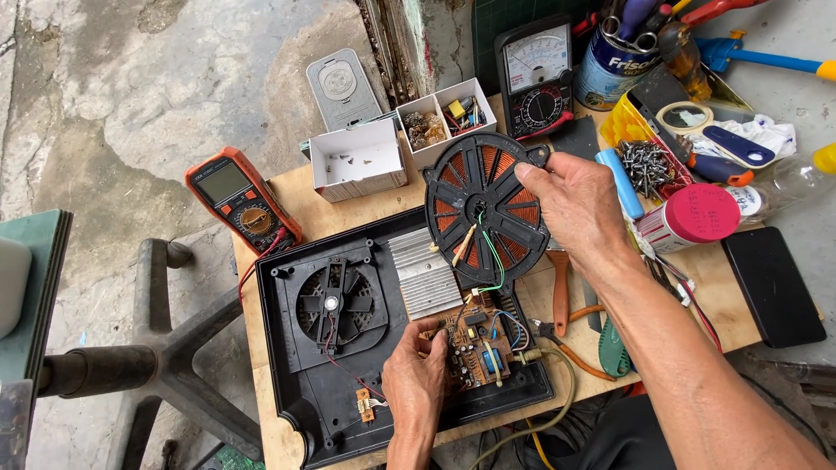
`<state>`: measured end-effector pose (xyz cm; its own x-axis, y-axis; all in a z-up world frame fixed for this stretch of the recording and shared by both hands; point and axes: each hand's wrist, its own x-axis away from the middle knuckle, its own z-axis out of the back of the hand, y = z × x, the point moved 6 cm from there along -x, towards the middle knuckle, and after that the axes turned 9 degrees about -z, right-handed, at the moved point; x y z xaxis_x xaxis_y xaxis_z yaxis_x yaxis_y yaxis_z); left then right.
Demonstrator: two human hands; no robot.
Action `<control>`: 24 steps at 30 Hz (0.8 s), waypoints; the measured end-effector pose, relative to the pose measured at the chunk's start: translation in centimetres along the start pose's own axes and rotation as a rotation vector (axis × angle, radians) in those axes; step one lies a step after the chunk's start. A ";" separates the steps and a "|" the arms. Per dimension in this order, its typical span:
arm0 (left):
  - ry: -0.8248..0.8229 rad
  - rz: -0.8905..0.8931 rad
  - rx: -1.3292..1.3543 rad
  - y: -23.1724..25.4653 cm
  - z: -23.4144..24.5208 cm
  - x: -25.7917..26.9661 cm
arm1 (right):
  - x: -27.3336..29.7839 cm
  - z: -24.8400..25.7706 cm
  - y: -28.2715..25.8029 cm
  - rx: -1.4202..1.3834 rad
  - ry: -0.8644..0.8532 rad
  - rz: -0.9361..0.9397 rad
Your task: Disassembling an induction cooker by removing the induction coil using a power drill.
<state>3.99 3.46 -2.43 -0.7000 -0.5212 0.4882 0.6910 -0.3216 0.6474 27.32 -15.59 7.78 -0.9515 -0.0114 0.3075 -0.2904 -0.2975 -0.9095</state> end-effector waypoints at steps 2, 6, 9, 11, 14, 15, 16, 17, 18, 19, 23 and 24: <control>0.001 -0.021 -0.007 -0.5 -0.3 -0.3 | 0.0 0.0 0.0 -0.006 0.003 0.001; -0.006 -0.023 0.004 -0.4 -0.2 -0.3 | -0.1 -0.1 0.2 -0.032 -0.018 0.013; -0.014 -0.007 0.014 -0.3 -0.1 -0.3 | 0.0 -0.3 0.1 -0.065 -0.035 -0.013; -0.010 -0.006 0.022 -0.4 -0.1 -0.3 | -0.1 -0.3 0.2 -0.046 -0.031 0.005; -0.008 -0.015 0.034 -0.5 -0.1 -0.3 | 0.1 -0.4 -0.2 -0.047 -0.036 0.004; -0.009 -0.024 0.039 -0.5 -0.1 -0.2 | 0.2 -0.5 -0.4 -0.067 -0.044 -0.016; -0.008 -0.024 0.039 -0.7 -0.2 -0.3 | 0.1 -0.4 -0.2 -0.067 -0.045 -0.015; -0.009 -0.036 0.045 -0.9 -0.3 -0.4 | 0.1 -0.4 -0.2 -0.051 -0.033 0.007; -0.010 -0.048 0.051 -1.0 -0.4 -0.4 | 0.0 -0.3 -0.1 -0.036 -0.021 0.028; -0.010 -0.047 0.051 -0.9 -0.3 -0.3 | 0.0 -0.3 -0.1 -0.035 -0.021 0.027; -0.010 -0.054 0.034 -0.9 -0.3 -0.4 | 0.0 -0.6 -0.3 -0.082 -0.049 -0.010; -0.006 -0.063 0.032 -1.1 -0.5 -0.5 | 0.2 -0.7 -0.4 -0.105 -0.053 -0.022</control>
<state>3.65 3.72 -3.65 -0.7430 -0.4959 0.4494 0.6394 -0.3278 0.6955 27.20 -14.80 7.99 -0.9389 -0.0576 0.3392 -0.3224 -0.1966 -0.9259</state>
